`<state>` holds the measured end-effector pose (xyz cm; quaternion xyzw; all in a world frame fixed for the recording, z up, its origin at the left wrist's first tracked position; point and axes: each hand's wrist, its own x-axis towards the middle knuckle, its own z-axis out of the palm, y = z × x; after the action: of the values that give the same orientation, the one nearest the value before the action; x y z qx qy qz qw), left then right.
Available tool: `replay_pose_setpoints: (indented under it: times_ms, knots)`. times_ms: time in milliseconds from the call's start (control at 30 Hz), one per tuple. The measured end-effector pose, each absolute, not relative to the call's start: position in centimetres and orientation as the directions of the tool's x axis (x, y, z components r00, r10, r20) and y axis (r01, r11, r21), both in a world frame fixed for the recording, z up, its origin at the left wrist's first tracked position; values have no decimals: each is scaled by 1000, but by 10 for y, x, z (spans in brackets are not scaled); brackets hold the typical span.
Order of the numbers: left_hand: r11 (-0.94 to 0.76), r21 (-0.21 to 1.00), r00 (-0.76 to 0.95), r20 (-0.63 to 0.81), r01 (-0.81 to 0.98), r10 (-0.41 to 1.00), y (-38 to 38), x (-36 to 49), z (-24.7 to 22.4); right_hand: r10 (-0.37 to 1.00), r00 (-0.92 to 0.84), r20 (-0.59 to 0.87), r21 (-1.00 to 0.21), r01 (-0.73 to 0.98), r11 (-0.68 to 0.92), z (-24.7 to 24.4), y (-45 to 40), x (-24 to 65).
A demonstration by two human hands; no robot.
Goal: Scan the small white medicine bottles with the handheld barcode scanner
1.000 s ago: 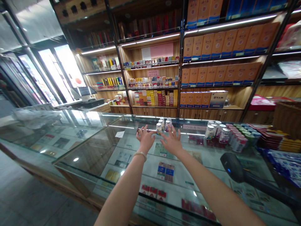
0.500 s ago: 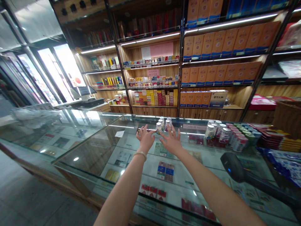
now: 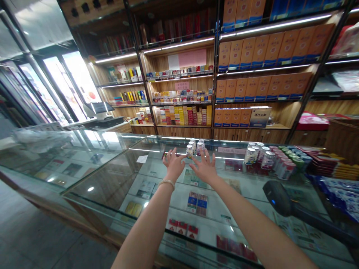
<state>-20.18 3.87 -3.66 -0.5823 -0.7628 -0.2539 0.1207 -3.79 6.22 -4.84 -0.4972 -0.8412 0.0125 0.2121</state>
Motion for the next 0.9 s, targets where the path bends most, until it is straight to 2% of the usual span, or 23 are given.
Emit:
replay_pose_setpoints:
  times_ms: [900]
  knots:
    - [185, 239, -280, 471, 953, 836, 42, -203, -39, 850, -407, 335, -249, 831, 497, -47, 62, -37]
